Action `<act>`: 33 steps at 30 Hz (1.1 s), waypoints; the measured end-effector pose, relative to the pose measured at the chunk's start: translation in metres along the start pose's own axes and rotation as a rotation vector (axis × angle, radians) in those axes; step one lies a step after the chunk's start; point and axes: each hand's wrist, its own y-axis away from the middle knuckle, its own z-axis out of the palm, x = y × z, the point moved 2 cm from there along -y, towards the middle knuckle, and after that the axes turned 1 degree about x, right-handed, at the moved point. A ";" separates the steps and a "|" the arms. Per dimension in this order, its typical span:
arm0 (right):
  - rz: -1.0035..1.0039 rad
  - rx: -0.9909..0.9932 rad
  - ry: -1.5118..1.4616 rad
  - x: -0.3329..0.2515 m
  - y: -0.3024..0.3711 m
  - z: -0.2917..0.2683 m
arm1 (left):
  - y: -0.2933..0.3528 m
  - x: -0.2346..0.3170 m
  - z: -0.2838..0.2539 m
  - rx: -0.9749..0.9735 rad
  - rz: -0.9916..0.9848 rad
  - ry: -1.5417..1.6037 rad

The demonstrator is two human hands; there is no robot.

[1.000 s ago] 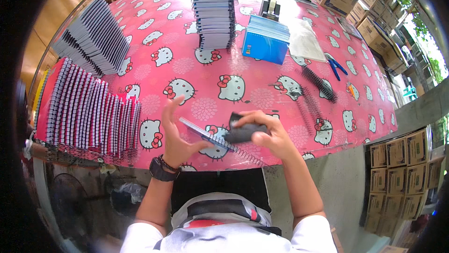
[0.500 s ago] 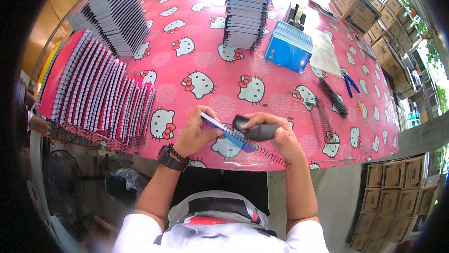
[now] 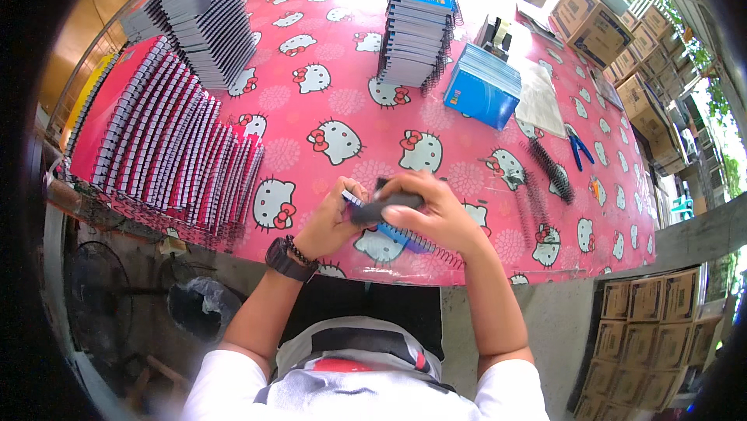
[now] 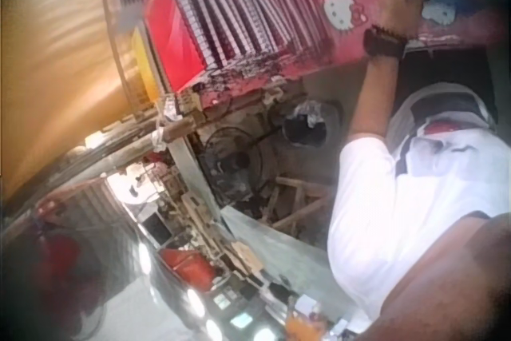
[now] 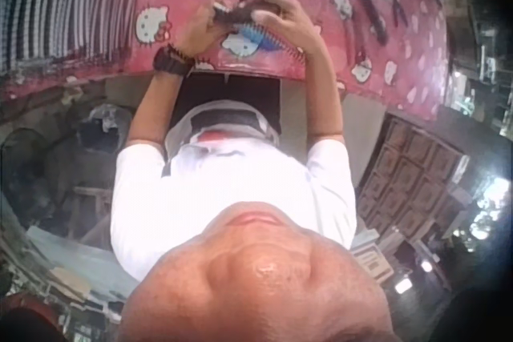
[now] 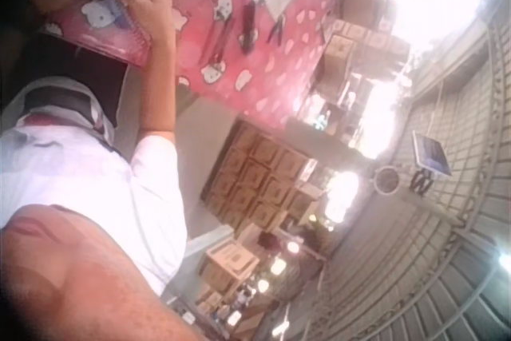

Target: The person repeatedly picks up a blue spiral notebook, inserts a black plastic piece into the spiral binding, and places the notebook into a growing stack. The person also handles a pen and a hairbrush on the table during the process.

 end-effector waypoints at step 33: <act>-0.353 0.435 0.334 -0.049 0.017 -0.001 | -0.039 0.081 0.018 0.176 0.196 0.076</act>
